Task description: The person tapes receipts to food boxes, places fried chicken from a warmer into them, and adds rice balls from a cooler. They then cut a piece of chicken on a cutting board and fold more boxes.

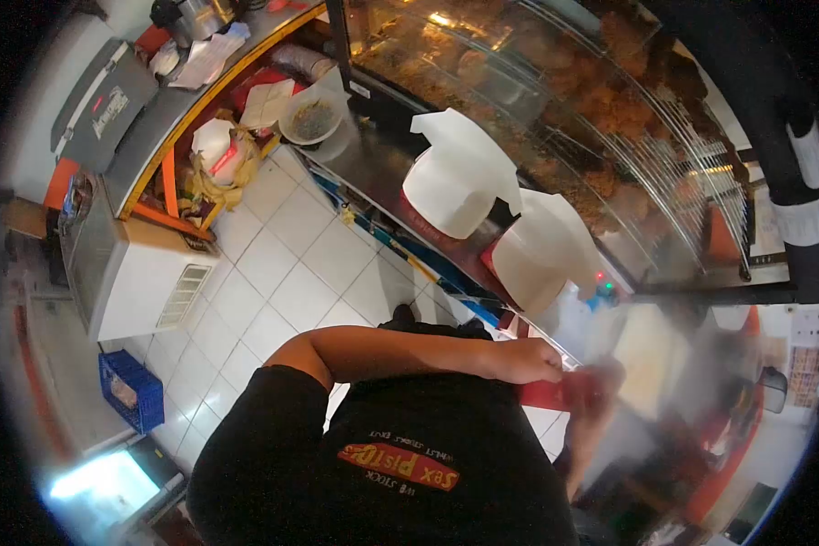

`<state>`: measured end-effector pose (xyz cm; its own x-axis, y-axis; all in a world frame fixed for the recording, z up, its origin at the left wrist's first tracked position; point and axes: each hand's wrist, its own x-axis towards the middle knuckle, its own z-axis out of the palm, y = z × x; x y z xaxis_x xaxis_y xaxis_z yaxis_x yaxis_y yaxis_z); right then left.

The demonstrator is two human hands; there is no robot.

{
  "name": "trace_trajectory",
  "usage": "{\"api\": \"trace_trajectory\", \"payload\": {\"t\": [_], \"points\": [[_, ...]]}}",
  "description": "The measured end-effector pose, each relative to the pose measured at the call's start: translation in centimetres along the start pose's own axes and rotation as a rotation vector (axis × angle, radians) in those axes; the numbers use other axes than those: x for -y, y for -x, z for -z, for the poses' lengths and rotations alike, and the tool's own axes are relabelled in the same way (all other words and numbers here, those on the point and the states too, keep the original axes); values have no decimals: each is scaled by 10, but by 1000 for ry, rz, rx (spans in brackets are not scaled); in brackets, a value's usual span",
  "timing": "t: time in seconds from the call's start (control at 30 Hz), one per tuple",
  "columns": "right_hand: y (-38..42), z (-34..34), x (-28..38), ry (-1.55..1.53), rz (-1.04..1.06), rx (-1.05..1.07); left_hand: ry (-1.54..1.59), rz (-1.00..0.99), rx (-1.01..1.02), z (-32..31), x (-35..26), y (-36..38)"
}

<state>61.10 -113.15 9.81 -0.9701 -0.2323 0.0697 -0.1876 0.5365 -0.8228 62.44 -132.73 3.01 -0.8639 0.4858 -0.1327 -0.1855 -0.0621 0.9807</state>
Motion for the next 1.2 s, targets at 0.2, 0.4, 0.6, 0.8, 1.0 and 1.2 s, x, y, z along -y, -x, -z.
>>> {"api": "trace_trajectory", "payload": {"t": [0.2, 0.4, 0.6, 0.8, 1.0, 1.2], "points": [[3, 8, -11, -195, -93, 154, -21, -167, -8, -1, -20, 7], [3, 22, -51, -470, -78, -262, 662, -245, 40, 10, -5, -3], [10, 29, -45, -1170, -264, -77, 893, -197, 85, 35, 21, 9], [-3, 42, -28, -598, -21, -187, -608, -272, -966, 46, -32, 63], [-28, 31, 26, 70, 362, 404, -823, -290, -194, 13, -92, 39], [-35, 21, 38, 98, 562, 134, -11, -129, -301, 42, -55, 35]]}}
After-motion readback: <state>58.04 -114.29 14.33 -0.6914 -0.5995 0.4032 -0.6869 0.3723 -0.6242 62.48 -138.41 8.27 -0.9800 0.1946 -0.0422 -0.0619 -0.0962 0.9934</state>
